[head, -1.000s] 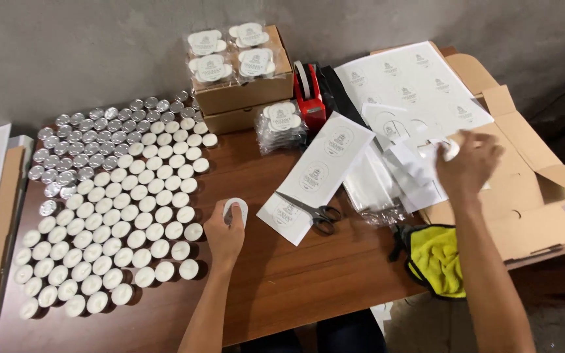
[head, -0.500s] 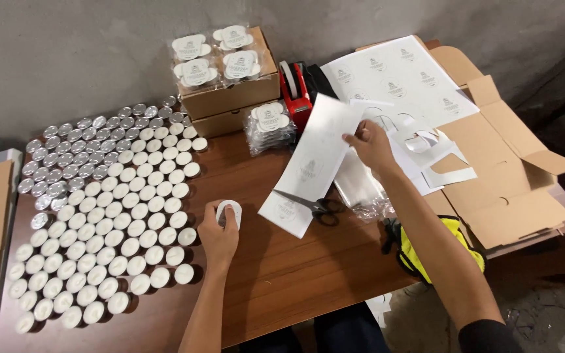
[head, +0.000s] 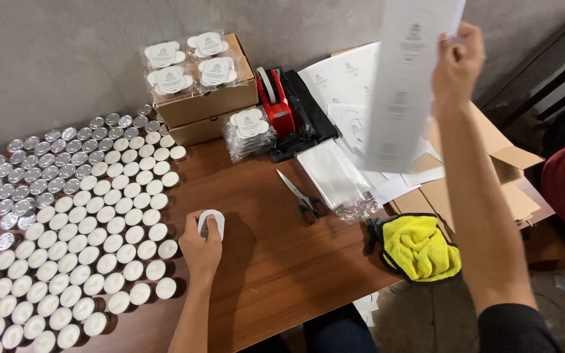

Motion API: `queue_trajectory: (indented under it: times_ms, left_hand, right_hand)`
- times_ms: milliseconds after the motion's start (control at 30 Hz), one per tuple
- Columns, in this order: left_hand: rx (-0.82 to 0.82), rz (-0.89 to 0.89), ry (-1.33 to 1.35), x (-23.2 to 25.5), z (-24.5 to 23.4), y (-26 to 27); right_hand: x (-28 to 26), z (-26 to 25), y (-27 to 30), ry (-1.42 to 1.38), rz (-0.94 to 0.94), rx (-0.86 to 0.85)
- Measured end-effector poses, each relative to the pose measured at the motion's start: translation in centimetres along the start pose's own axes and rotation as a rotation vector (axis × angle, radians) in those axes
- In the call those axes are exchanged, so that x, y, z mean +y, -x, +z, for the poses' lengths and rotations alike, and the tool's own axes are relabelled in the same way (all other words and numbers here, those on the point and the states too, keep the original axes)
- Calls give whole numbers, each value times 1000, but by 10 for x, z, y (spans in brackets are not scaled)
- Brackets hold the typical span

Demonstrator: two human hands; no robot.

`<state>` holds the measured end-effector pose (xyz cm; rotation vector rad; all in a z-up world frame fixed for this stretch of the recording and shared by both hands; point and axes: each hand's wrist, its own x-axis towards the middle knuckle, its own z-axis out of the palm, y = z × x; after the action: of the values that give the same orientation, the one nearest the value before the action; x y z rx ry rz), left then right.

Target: Cutting labels from a sheet with scissors and packaging small tea light candles into plastic bags.

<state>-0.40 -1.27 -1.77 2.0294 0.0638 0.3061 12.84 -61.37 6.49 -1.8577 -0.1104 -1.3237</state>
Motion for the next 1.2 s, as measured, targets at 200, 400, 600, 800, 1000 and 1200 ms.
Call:
queue_trajectory:
  times_ms: [200, 400, 600, 800, 1000, 1200]
  left_hand:
    - [-116, -224, -11, 22, -7, -6]
    - [-89, -234, 43, 20, -8, -4]
    - [-7, -15, 14, 5, 0, 0]
    - [48, 110, -34, -9, 3, -7]
    - [49, 201, -184, -2, 5, -7]
    - [50, 199, -199, -8, 7, -6]
  right_hand:
    - [8, -40, 18, 787, 56, -348]
    - [-28, 0, 102, 730, 15, -351]
    - [-236, 102, 189, 621, 264, -1173]
    - [-218, 118, 245, 907, -54, -1030]
    - [-203, 125, 254, 830, 103, -941]
    - [-232, 102, 209, 805, 383, -752]
